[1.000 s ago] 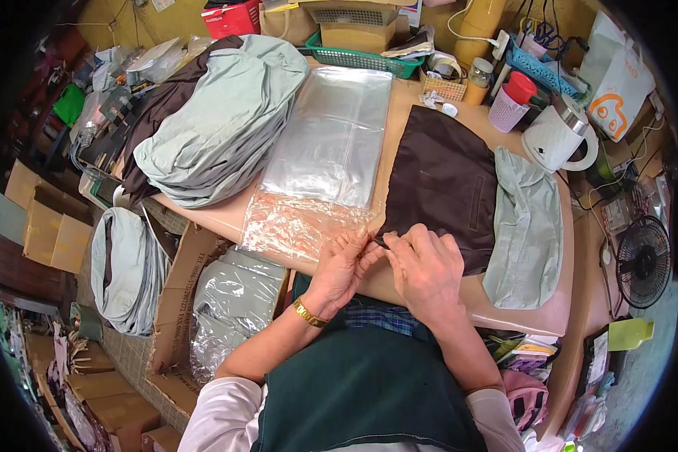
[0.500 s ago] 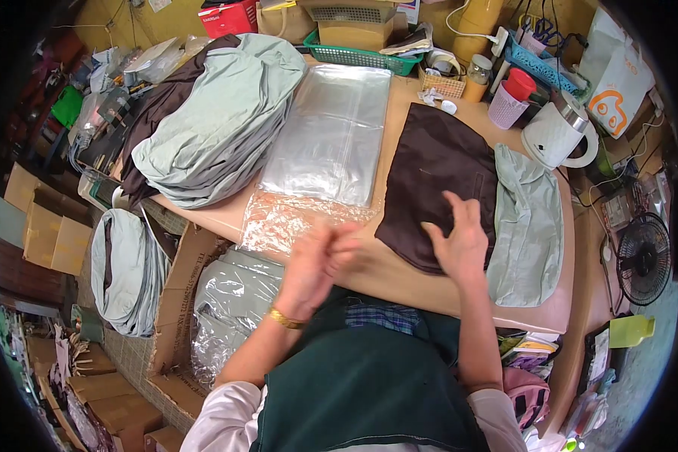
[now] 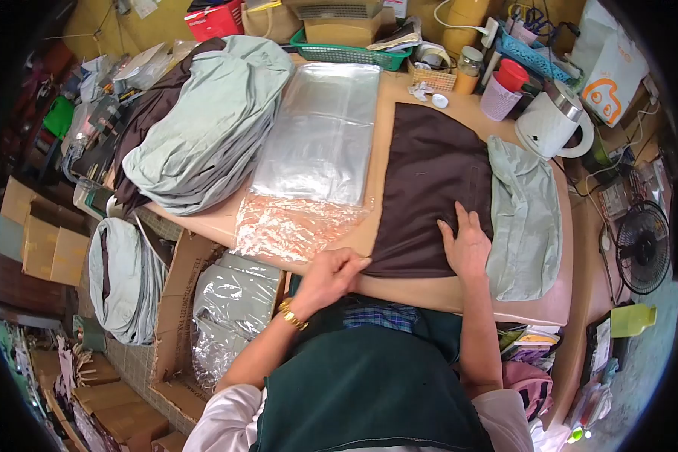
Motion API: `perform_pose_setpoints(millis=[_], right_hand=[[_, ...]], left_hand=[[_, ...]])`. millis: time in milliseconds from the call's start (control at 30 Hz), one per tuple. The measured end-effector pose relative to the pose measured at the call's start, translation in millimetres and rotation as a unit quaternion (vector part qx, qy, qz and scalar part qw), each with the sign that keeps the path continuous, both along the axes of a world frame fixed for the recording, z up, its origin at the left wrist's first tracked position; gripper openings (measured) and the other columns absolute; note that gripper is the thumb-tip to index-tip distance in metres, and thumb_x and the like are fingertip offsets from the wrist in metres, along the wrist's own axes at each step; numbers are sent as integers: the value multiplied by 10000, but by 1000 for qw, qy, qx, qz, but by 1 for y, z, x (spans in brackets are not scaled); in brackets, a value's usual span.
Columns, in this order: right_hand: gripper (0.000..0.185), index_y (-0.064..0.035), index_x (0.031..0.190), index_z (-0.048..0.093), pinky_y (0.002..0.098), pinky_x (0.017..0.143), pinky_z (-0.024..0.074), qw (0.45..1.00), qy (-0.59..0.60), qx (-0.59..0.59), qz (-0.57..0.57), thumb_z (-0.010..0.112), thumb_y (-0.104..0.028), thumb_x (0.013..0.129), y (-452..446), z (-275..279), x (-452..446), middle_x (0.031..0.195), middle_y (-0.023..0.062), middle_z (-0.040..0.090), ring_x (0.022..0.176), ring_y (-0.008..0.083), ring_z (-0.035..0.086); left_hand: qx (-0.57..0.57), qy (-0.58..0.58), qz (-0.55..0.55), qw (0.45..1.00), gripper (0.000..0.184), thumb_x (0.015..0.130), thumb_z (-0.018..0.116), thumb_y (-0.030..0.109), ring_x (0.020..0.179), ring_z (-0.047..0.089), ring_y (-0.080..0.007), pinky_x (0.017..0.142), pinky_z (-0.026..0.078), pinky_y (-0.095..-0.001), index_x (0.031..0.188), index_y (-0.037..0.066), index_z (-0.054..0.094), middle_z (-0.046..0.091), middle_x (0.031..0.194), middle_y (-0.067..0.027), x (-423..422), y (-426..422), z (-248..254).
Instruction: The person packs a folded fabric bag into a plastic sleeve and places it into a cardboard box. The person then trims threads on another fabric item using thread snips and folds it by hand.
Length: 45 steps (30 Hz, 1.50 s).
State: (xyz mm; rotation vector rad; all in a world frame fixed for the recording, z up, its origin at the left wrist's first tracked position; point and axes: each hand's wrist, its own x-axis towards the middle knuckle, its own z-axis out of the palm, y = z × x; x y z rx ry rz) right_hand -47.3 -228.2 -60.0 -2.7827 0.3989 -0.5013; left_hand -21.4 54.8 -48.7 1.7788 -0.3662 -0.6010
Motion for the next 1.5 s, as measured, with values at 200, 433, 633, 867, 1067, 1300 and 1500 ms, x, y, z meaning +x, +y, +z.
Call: perform_pose_setpoints(millis=[200,433,633,867,1067,1300,1500], right_hand=[[549,-9,1312,527,442,786,528,998,50,17,19,652,-331,885,18,0,-10,1049,197,602,932,378,642],[456,-30,1183,614,453,881,500,955,200,91,198,677,-343,857,-4,93,-18,1076,196,678,1026,367,643],[501,-29,1223,625,399,943,483,992,79,84,43,679,-348,841,-112,61,130,1153,204,666,1076,348,633],[635,-45,1335,530,420,999,445,999,22,18,-33,683,-416,843,-90,20,195,1321,220,557,1178,361,565],[483,-45,1155,651,375,939,466,906,184,212,315,676,-426,859,-32,85,197,1197,155,648,1077,287,609],[176,-88,1069,665,299,831,472,732,-320,432,419,626,-185,928,-87,299,182,993,0,649,884,110,591],[372,-12,1218,605,308,980,426,841,-228,440,218,422,-263,1014,-139,194,122,1181,70,646,1078,169,583]], left_hand=[[68,14,137,988,379,987,564,285,481,428,-49,450,357,-235,678,66,553,481,555,45,-9,26,21],[-155,-93,298,937,274,943,658,257,791,574,-94,652,485,-229,1067,29,569,588,953,-28,-9,79,0],[147,170,71,972,494,945,613,470,738,554,-108,628,451,-280,973,-23,612,609,766,-30,-39,84,0],[-140,219,204,944,624,836,793,305,1032,560,-129,882,463,-289,1277,-45,524,618,1162,-57,-50,69,-42],[-252,158,193,935,827,623,807,26,1210,539,-259,1082,395,-401,1375,3,463,558,1311,-102,-33,85,41],[-480,-319,340,743,227,833,588,260,923,606,-216,936,504,-442,930,55,583,603,981,-119,25,80,203],[-287,-304,-98,903,431,763,646,282,830,583,-217,830,448,-350,1120,49,583,635,884,-63,12,36,169]])
